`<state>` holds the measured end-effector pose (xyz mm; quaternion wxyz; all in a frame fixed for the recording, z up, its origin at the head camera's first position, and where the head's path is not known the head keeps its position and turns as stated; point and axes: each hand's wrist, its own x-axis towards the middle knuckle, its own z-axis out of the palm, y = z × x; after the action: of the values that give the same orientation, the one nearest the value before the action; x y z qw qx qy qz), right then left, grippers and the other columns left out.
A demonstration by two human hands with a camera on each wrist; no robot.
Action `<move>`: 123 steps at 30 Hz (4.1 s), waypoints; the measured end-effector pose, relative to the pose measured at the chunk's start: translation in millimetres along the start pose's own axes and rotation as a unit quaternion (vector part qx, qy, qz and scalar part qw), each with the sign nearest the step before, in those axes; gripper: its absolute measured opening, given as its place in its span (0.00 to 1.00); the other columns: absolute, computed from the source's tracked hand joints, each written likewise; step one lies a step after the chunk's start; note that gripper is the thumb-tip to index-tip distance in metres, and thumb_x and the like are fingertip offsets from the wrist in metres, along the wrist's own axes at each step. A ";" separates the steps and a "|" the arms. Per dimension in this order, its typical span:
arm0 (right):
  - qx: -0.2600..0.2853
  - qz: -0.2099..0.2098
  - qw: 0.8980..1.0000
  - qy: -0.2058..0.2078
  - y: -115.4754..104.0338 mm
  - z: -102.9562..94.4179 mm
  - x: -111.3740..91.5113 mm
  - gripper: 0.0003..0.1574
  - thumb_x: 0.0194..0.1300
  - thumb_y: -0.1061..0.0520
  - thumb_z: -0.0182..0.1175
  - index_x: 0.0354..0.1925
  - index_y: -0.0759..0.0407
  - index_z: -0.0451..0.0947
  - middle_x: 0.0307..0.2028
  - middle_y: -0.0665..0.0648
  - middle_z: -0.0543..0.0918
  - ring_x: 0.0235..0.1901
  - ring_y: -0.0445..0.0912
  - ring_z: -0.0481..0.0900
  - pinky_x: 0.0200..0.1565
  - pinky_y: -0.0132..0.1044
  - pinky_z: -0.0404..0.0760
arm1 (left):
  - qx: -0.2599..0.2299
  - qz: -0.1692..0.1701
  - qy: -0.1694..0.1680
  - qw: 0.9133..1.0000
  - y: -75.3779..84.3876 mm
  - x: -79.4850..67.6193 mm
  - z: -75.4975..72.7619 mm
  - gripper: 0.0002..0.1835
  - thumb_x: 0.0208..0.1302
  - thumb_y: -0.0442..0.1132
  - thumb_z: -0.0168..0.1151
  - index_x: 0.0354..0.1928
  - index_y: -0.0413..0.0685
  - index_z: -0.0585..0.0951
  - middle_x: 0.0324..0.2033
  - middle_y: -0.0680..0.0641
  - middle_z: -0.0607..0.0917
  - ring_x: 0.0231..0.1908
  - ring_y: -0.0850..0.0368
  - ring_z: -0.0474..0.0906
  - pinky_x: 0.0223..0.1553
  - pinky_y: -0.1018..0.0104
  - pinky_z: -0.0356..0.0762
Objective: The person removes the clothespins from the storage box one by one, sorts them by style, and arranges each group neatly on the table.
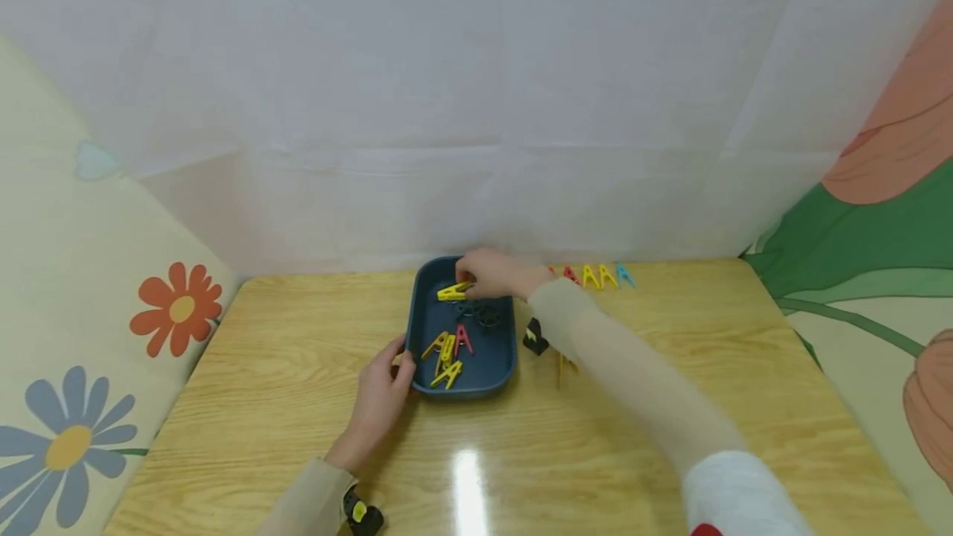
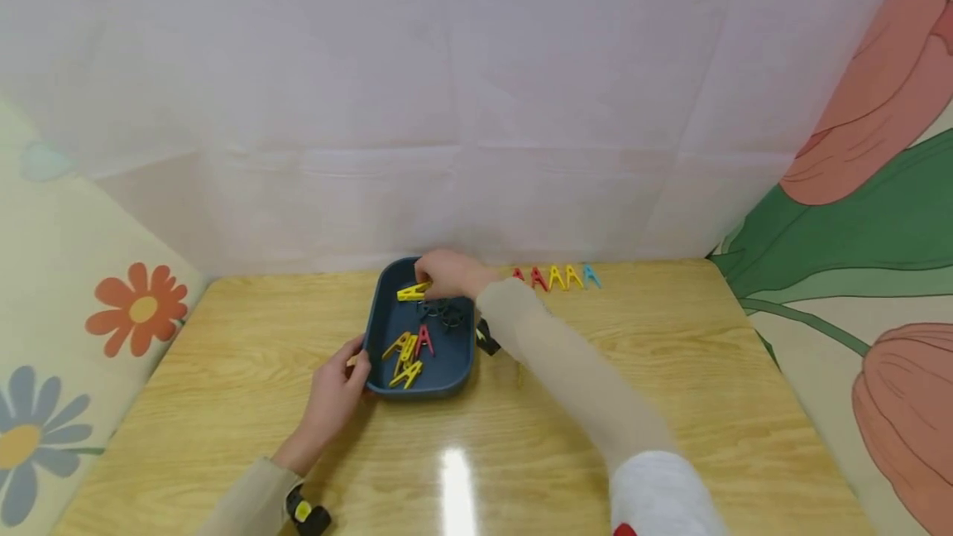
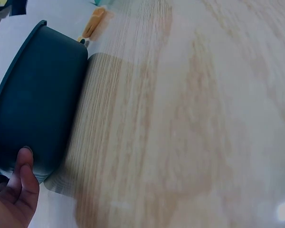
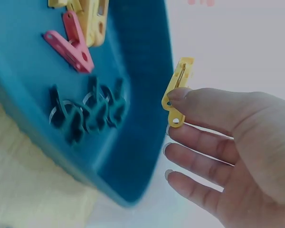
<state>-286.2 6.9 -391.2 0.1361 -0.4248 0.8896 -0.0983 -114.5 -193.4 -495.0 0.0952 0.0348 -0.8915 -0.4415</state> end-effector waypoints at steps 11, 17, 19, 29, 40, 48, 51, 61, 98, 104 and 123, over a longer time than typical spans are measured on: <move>0.038 0.021 0.999 0.022 32.0 -25.2 -48.3 0.18 0.74 0.55 0.64 0.57 0.62 0.82 0.57 0.60 0.83 0.58 0.55 0.79 0.61 0.48 0.77 | 0.005 -0.002 -0.004 1.000 -1.2 1.8 -1.5 0.23 0.78 0.34 0.51 0.70 0.33 0.74 0.59 0.32 0.83 0.41 0.48 0.86 0.33 0.71 0.81; 0.076 0.048 0.995 0.044 56.4 -28.2 -74.4 0.18 0.75 0.55 0.62 0.58 0.63 0.82 0.57 0.63 0.83 0.54 0.54 0.82 0.61 0.52 0.78 | 0.007 -0.002 -0.006 1.000 -0.4 1.5 -3.4 0.23 0.79 0.34 0.50 0.70 0.33 0.74 0.61 0.32 0.82 0.44 0.46 0.87 0.36 0.69 0.82; 0.090 0.057 0.993 0.048 63.7 -29.0 -82.9 0.19 0.75 0.56 0.62 0.59 0.64 0.81 0.57 0.64 0.83 0.54 0.56 0.82 0.61 0.53 0.78 | 0.010 -0.002 -0.005 1.000 -0.7 1.4 -4.2 0.23 0.79 0.34 0.50 0.70 0.33 0.74 0.62 0.32 0.81 0.45 0.46 0.86 0.37 0.68 0.82; 0.135 0.083 0.982 0.100 116.8 -9.2 -116.6 0.18 0.71 0.57 0.66 0.52 0.68 0.82 0.49 0.65 0.85 0.51 0.59 0.81 0.58 0.55 0.79 | 0.017 -0.002 -0.002 1.000 -0.4 -3.6 -5.1 0.23 0.79 0.35 0.49 0.70 0.32 0.73 0.62 0.32 0.81 0.46 0.46 0.86 0.40 0.64 0.84; 0.170 0.116 0.967 0.148 172.1 17.5 -155.9 0.13 0.69 0.63 0.66 0.46 0.75 0.82 0.42 0.69 0.86 0.45 0.63 0.84 0.53 0.58 0.80 | 0.016 0.001 -0.002 1.000 1.0 -5.4 -4.4 0.23 0.79 0.35 0.50 0.70 0.34 0.74 0.62 0.33 0.81 0.46 0.45 0.87 0.39 0.64 0.84; 0.198 0.180 0.952 0.149 193.2 34.0 -176.2 0.19 0.72 0.59 0.63 0.52 0.75 0.81 0.47 0.71 0.85 0.49 0.63 0.82 0.55 0.58 0.79 | 0.011 -0.002 -0.007 1.000 -0.2 -6.5 -2.5 0.23 0.79 0.34 0.50 0.70 0.34 0.74 0.61 0.33 0.82 0.44 0.48 0.86 0.38 0.67 0.83; 0.192 0.198 0.948 0.159 199.1 40.3 -180.8 0.19 0.73 0.59 0.63 0.51 0.75 0.81 0.47 0.72 0.85 0.49 0.64 0.82 0.56 0.59 0.79 | 0.014 0.002 -0.002 1.000 -0.1 -7.4 -1.5 0.22 0.79 0.34 0.51 0.70 0.33 0.74 0.61 0.33 0.82 0.45 0.47 0.87 0.39 0.65 0.84; 0.171 0.282 0.927 0.179 206.4 56.4 -190.6 0.26 0.74 0.53 0.62 0.53 0.78 0.78 0.51 0.76 0.82 0.52 0.68 0.79 0.57 0.61 0.76 | -0.002 -0.007 -0.009 1.000 2.6 -9.3 -1.1 0.23 0.79 0.34 0.50 0.71 0.33 0.73 0.61 0.32 0.82 0.41 0.48 0.86 0.34 0.70 0.81; 0.135 0.351 0.907 0.186 199.6 72.4 -185.8 0.26 0.76 0.49 0.58 0.51 0.73 0.79 0.51 0.73 0.83 0.52 0.67 0.81 0.52 0.61 0.77 | 0.007 0.000 -0.006 1.000 -1.3 -6.2 0.8 0.23 0.79 0.34 0.50 0.70 0.33 0.74 0.61 0.33 0.82 0.41 0.50 0.84 0.36 0.70 0.80; 0.150 0.352 0.905 0.185 200.0 70.7 -188.5 0.26 0.76 0.48 0.54 0.52 0.72 0.79 0.50 0.72 0.83 0.50 0.65 0.80 0.52 0.60 0.77 | 0.001 -0.006 -0.009 1.000 -1.0 -6.1 1.4 0.23 0.80 0.35 0.49 0.71 0.33 0.73 0.61 0.33 0.82 0.41 0.49 0.85 0.35 0.71 0.80; 0.083 0.278 0.929 0.230 161.9 45.6 -172.6 0.22 0.76 0.54 0.57 0.50 0.74 0.82 0.47 0.72 0.86 0.48 0.64 0.83 0.52 0.59 0.80 | 0.006 -0.001 0.002 1.000 0.2 -6.7 2.3 0.23 0.79 0.34 0.50 0.70 0.31 0.74 0.61 0.31 0.81 0.46 0.44 0.87 0.38 0.67 0.83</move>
<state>-285.5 239.7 -453.8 -0.0153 -0.1133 0.9675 -0.2254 -108.4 -190.5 -497.1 0.0965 0.0375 -0.8937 -0.4365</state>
